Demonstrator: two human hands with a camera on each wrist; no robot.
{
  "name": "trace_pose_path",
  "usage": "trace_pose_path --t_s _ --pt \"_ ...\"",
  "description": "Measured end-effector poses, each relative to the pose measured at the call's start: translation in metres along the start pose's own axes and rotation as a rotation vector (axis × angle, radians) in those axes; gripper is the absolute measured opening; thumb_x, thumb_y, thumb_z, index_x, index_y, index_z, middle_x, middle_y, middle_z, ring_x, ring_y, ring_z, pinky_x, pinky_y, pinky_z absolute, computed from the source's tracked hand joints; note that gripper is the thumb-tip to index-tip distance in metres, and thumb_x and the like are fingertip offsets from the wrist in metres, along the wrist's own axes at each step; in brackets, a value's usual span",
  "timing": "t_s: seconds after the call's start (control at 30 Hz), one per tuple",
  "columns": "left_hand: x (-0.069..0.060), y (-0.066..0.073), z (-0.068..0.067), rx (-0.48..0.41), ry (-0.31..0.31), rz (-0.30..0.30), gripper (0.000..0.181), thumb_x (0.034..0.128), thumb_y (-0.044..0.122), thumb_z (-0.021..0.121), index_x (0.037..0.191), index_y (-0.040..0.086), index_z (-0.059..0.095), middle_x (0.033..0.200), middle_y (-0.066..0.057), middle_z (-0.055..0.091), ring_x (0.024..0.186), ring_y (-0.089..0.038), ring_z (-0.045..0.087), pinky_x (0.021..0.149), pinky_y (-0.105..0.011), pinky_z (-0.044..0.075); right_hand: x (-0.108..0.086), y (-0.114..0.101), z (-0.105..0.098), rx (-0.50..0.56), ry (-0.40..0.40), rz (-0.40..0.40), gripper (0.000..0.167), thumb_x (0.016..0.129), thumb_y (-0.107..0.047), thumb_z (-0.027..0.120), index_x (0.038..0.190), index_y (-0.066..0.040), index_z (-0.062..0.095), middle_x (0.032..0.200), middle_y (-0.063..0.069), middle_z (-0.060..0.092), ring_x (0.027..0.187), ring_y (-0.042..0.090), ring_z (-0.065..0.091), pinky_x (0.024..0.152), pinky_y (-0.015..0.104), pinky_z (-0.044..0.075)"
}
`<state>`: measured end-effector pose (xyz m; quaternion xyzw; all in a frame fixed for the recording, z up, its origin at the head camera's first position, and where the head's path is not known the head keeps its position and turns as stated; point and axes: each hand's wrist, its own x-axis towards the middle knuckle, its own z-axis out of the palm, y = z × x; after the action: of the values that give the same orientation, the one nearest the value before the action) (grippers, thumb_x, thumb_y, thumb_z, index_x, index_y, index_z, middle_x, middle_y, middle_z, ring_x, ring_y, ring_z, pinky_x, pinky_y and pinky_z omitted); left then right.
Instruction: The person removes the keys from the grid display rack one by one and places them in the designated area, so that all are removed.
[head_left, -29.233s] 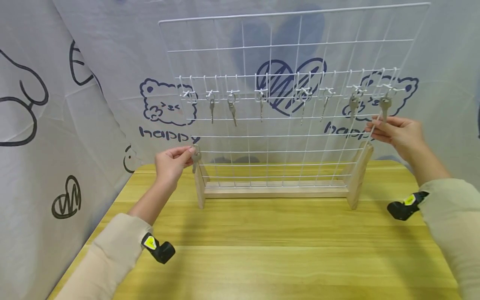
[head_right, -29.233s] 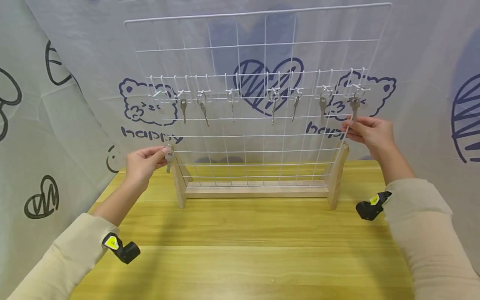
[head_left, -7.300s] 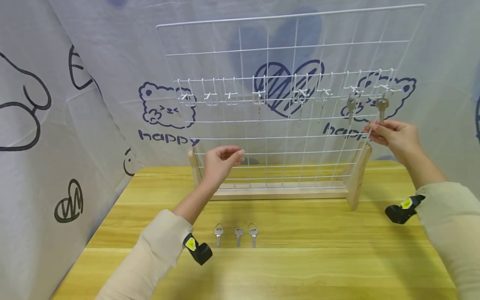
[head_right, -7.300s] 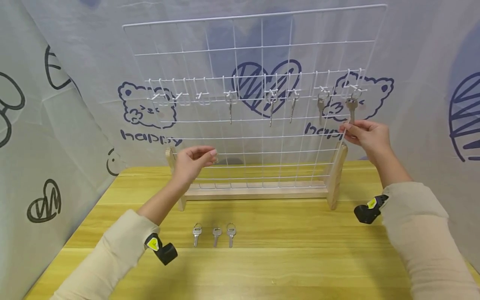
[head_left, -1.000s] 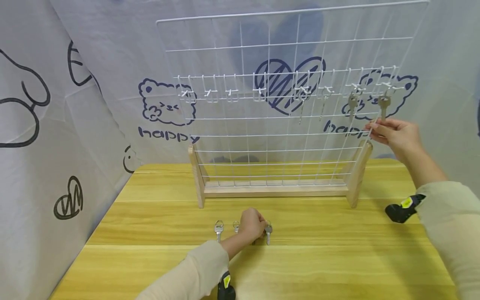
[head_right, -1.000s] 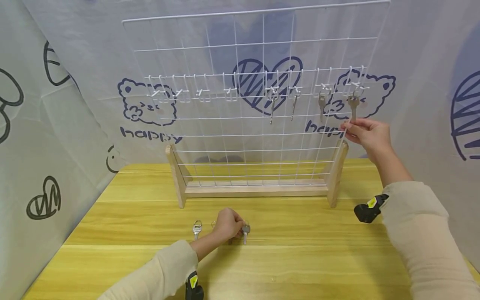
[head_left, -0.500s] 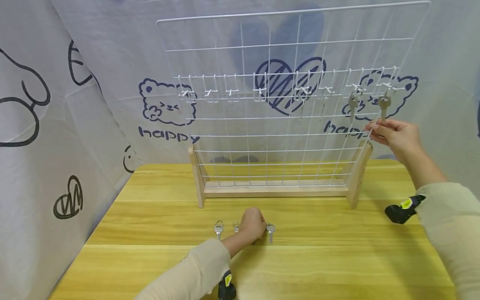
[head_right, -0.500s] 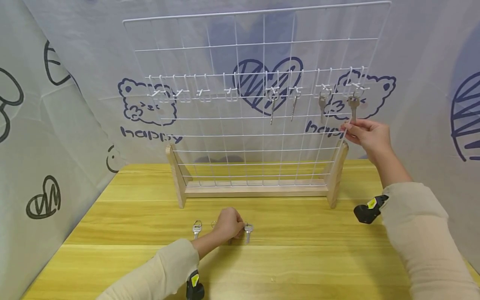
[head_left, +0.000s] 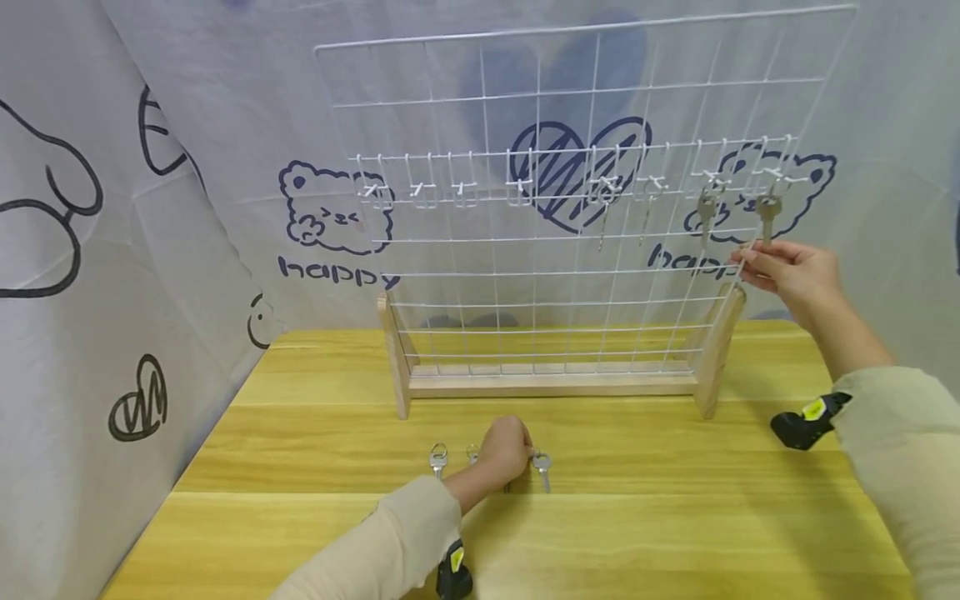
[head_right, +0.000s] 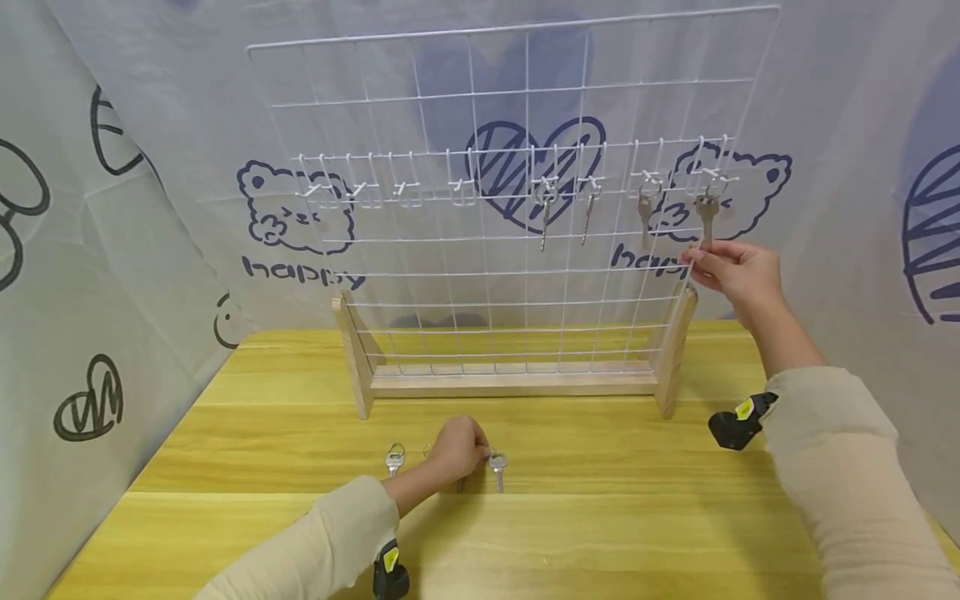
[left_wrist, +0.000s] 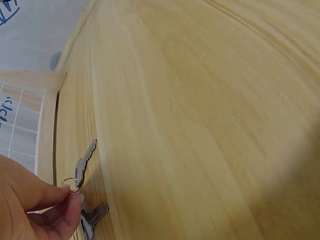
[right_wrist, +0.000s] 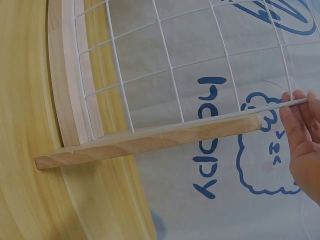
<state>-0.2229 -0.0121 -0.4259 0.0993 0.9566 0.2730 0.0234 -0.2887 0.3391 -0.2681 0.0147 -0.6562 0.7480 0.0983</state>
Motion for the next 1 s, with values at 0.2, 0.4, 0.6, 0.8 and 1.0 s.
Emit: trace_pose_path --t_s 0.2,0.4,0.6,0.8,1.0 --pt "0.000 0.002 0.001 -0.051 -0.019 0.012 0.003 0.0791 0.001 0.069 0.078 -0.001 0.071 0.081 -0.012 0.071 0.074 -0.022 0.067 0.063 -0.025 0.057 -0.001 0.001 0.000 -0.003 -0.005 -0.012 0.003 0.081 -0.013 0.067 0.082 -0.014 0.070 0.078 -0.007 0.072 0.074 0.003 0.068 0.067 0.015 0.057" --pt "0.001 0.004 0.002 -0.083 -0.033 0.033 0.003 0.0797 0.000 0.068 0.079 -0.003 0.070 0.081 -0.013 0.071 0.076 -0.023 0.066 0.062 -0.025 0.057 -0.001 0.003 0.000 -0.030 0.003 -0.017 0.003 0.080 -0.015 0.069 0.083 -0.015 0.070 0.078 -0.008 0.072 0.073 0.003 0.068 0.067 0.014 0.056" --pt "0.001 0.006 -0.002 -0.103 -0.026 0.067 0.006 0.0785 -0.005 0.067 0.084 -0.006 0.069 0.087 -0.016 0.071 0.082 -0.027 0.067 0.068 -0.029 0.058 0.000 0.003 0.000 -0.018 0.002 -0.032 0.003 0.079 -0.015 0.070 0.082 -0.014 0.070 0.077 -0.008 0.072 0.073 0.003 0.068 0.066 0.014 0.056" --pt "0.006 -0.002 -0.017 -0.145 0.017 0.116 0.010 0.0819 -0.006 0.060 0.088 -0.008 0.068 0.088 -0.019 0.070 0.067 -0.021 0.064 0.057 -0.023 0.056 -0.001 0.003 0.000 0.019 -0.010 -0.035 0.005 0.078 -0.014 0.071 0.082 -0.012 0.070 0.077 -0.006 0.072 0.073 0.004 0.068 0.066 0.015 0.057" --pt "0.014 -0.010 -0.049 -0.286 0.155 0.229 0.014 0.0879 0.004 0.059 0.093 -0.006 0.068 0.084 -0.016 0.070 0.069 -0.021 0.065 0.058 -0.019 0.054 -0.001 0.003 -0.001 0.017 -0.008 -0.022 0.004 0.080 -0.014 0.069 0.083 -0.012 0.070 0.078 -0.007 0.072 0.074 0.004 0.068 0.066 0.015 0.057"
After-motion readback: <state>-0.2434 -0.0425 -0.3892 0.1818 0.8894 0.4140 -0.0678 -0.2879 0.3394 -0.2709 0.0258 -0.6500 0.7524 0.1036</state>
